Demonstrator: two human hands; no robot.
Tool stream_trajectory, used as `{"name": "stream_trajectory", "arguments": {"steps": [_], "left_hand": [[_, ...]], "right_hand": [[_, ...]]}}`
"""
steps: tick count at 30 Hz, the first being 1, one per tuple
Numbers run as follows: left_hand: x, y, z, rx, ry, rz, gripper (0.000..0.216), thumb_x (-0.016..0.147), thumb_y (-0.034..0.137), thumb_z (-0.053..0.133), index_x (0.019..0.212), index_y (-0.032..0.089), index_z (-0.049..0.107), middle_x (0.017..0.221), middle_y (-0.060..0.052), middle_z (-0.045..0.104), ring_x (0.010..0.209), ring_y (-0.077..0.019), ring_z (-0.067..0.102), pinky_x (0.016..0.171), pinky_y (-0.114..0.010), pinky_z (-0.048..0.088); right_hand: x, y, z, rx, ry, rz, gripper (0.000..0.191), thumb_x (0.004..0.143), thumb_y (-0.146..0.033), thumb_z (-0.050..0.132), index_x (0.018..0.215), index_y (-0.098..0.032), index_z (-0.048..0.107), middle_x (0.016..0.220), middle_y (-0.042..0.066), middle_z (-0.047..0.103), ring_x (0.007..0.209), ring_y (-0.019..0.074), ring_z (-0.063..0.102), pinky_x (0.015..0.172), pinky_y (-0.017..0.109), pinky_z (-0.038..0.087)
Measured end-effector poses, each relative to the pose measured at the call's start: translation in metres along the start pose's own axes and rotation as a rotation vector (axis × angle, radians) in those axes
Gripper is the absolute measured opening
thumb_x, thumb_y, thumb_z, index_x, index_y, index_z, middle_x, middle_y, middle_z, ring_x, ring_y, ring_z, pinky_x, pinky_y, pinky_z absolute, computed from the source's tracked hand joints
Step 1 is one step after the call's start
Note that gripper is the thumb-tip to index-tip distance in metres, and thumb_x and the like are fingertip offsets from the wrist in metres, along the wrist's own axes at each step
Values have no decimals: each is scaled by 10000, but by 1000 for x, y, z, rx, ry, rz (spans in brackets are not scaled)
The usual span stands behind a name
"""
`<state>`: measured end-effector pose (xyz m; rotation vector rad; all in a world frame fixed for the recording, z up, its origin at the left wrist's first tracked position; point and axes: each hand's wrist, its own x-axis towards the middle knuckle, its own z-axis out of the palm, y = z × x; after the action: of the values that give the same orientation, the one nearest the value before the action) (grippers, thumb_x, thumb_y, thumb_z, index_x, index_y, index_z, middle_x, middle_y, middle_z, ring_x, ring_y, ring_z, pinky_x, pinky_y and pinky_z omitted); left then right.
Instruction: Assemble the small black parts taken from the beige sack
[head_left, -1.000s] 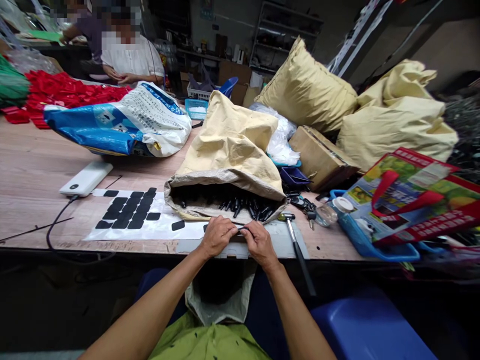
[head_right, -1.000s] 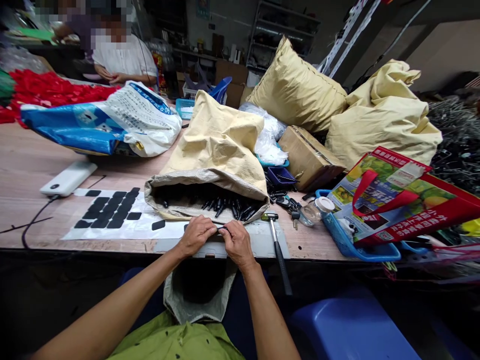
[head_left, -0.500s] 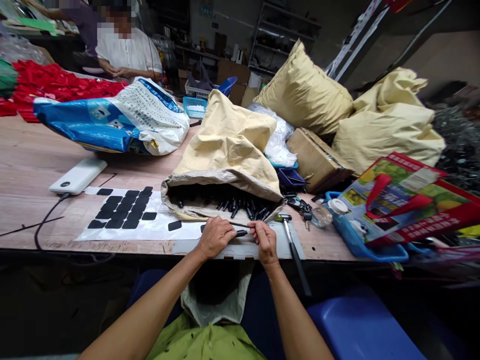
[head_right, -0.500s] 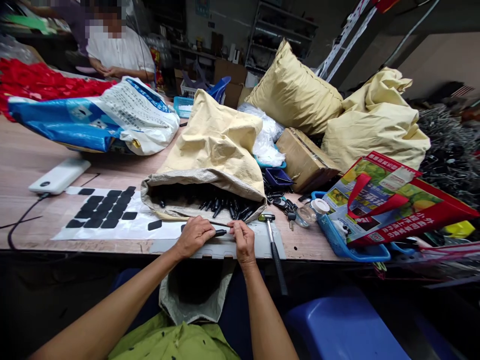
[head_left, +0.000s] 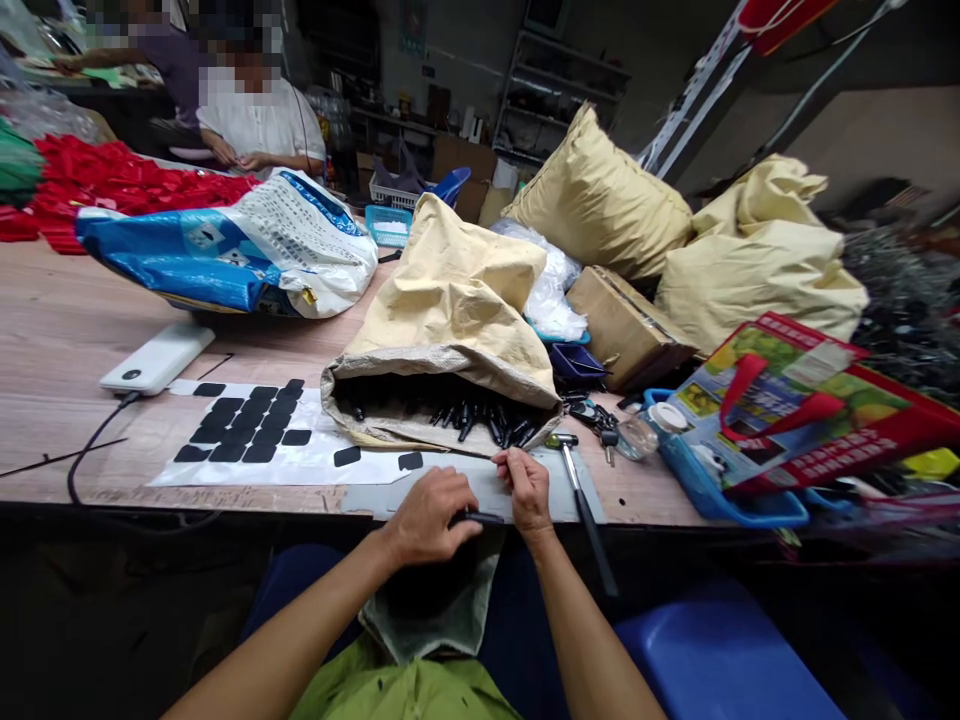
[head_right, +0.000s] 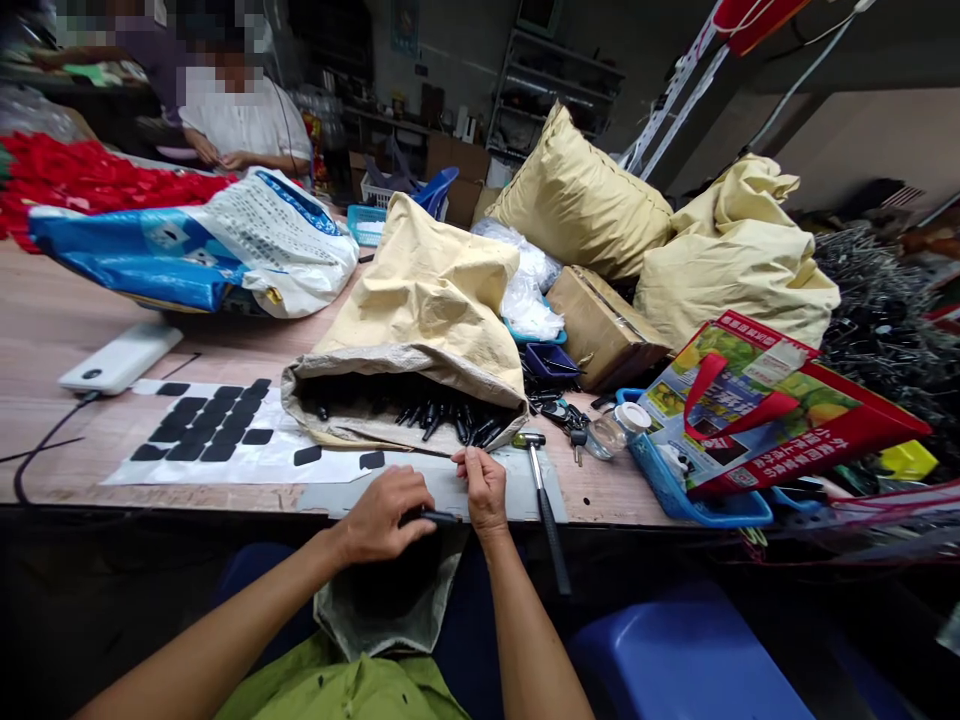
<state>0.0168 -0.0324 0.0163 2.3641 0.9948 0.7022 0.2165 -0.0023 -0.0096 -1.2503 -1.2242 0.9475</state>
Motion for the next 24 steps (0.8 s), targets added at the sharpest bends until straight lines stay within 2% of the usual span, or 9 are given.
{"name": "stream_trajectory", "arguments": {"steps": [3,6,8,12,14,17,20,22,24], "left_hand": [[-33,13,16,-48,-112,50,152,867,353,665,928,214,661,896,-28,665,848,-194,588,786,-337,389],[-62,13,40,-34,-232,-63,153,843,346,668,934,223,660,921,-30,669,842,-194,619,741,-313,417],[-73,4,59,-14,-277,-246,154,849,346,642,935,221,670,956,-48,690,878,-214,651,749,-312,445],[-81,-16,87,-5,-354,-728,289,924,399,510,1007,202,704,1023,-118,742,991,-294,692,819,-371,490],[-80,-16,87,-10,-399,-804,343,910,413,523,1089,181,702,1096,-152,739,1051,-322,684,848,-392,494],[-72,-2,64,-64,-424,-629,344,813,342,637,1128,219,702,1106,-108,745,1040,-301,684,815,-351,485],[-51,15,17,-146,-389,-428,176,806,354,659,913,240,738,864,-28,752,784,-208,671,662,-279,427],[-30,13,-21,-218,-332,-366,268,882,426,587,799,212,726,711,-5,701,647,-157,605,600,-258,385],[-8,-3,-55,-178,-169,-411,360,922,464,524,776,193,712,710,-14,670,681,-165,591,624,-260,405]], "right_hand": [[1,4,-1,20,-8,10,446,953,-550,551,832,-161,731,637,2,574,565,111,460,536,235,353],[2,7,-2,20,-23,9,443,956,-550,553,840,-161,730,646,7,580,574,115,470,530,233,350],[2,8,-2,13,-29,6,444,957,-552,551,839,-162,727,650,9,580,579,118,473,526,234,349],[2,6,-3,-1,-27,0,444,957,-553,547,839,-163,723,650,11,579,580,121,472,524,236,352],[2,5,-3,-4,-29,0,442,956,-551,547,836,-163,722,647,10,574,579,121,472,521,236,351],[2,4,-2,-11,-36,-4,428,953,-541,555,825,-167,719,650,9,572,585,121,476,521,234,351],[2,2,-1,-25,-51,-12,427,959,-535,547,824,-170,723,649,6,566,588,122,479,528,236,359],[2,0,0,-39,-58,-23,430,961,-535,541,822,-172,725,646,6,565,589,125,485,535,239,365],[1,-2,1,-56,-60,-36,432,961,-532,538,813,-172,725,646,9,573,597,130,498,548,243,375]]}}
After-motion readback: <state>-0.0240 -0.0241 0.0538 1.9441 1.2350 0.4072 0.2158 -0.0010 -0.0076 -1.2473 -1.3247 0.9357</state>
